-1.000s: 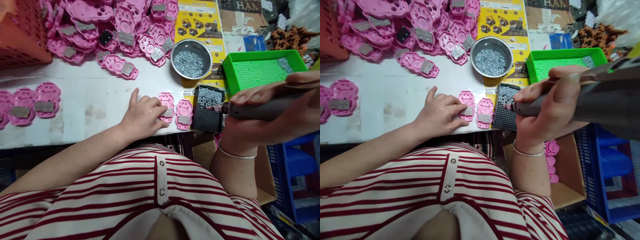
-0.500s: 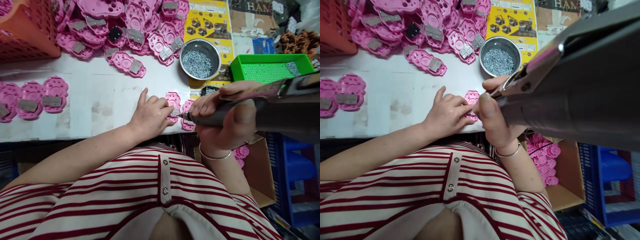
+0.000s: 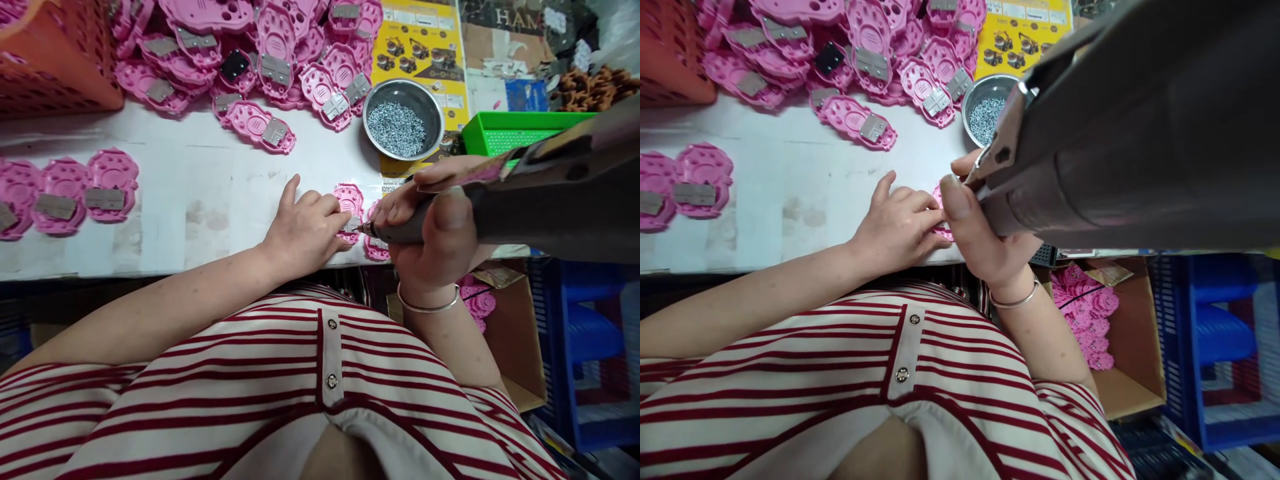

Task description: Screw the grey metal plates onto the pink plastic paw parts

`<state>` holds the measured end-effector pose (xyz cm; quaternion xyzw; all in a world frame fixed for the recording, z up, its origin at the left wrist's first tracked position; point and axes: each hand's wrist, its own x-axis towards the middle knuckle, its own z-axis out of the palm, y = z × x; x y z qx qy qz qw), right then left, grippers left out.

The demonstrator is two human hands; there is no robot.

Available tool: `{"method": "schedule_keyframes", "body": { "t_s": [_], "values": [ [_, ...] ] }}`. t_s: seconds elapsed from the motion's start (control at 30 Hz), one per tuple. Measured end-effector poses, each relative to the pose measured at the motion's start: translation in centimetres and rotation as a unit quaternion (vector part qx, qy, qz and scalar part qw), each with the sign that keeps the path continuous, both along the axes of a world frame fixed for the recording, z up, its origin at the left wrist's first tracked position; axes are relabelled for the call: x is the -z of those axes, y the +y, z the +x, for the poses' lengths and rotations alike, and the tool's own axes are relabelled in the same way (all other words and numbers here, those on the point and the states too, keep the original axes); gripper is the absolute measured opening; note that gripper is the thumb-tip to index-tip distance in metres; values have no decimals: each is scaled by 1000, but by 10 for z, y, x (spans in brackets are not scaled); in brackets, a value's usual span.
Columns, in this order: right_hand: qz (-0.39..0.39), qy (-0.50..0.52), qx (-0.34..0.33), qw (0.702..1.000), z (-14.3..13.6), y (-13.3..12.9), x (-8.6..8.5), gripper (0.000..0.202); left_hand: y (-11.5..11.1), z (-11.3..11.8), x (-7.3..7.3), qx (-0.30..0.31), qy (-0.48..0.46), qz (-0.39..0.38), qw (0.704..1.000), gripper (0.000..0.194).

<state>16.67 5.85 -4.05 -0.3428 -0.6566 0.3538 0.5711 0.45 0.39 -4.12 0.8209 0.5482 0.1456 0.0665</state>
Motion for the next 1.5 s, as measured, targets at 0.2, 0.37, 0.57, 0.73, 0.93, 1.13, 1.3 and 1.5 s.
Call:
{"method": "schedule_keyframes", "body": {
  "t_s": [0.2, 0.37, 0.57, 0.73, 0.93, 1.13, 1.3, 1.5],
  "values": [
    [65, 62, -61, 994, -12, 8, -3, 34, 1, 0, 3, 4, 3, 13, 1000, 20],
    [108, 114, -97, 983, -12, 6, -13, 17, 2, 1, 2, 4, 7, 9, 1000, 20],
    [139, 204, 48, 968, 17, 6, -40, 19, 1, -2, 2, 7, 7, 1, 1000, 26],
    [170, 174, 161, 956, 49, 15, -38, 21, -1, -5, 2, 17, -4, -5, 1000, 31],
    [172, 139, 209, 953, 60, 23, -22, 25, -2, -5, 0, 18, 3, -17, 1000, 33],
    [153, 132, 204, 958, 64, 23, -21, 24, -2, -4, -2, 11, 11, -28, 999, 31],
    [155, 113, 194, 962, 64, 21, -21, 22, -3, -5, -3, 12, 13, -33, 999, 32],
    [166, 116, 186, 961, 64, 23, -18, 24, -3, -4, -3, 5, 13, -38, 999, 32]
  ]
}}
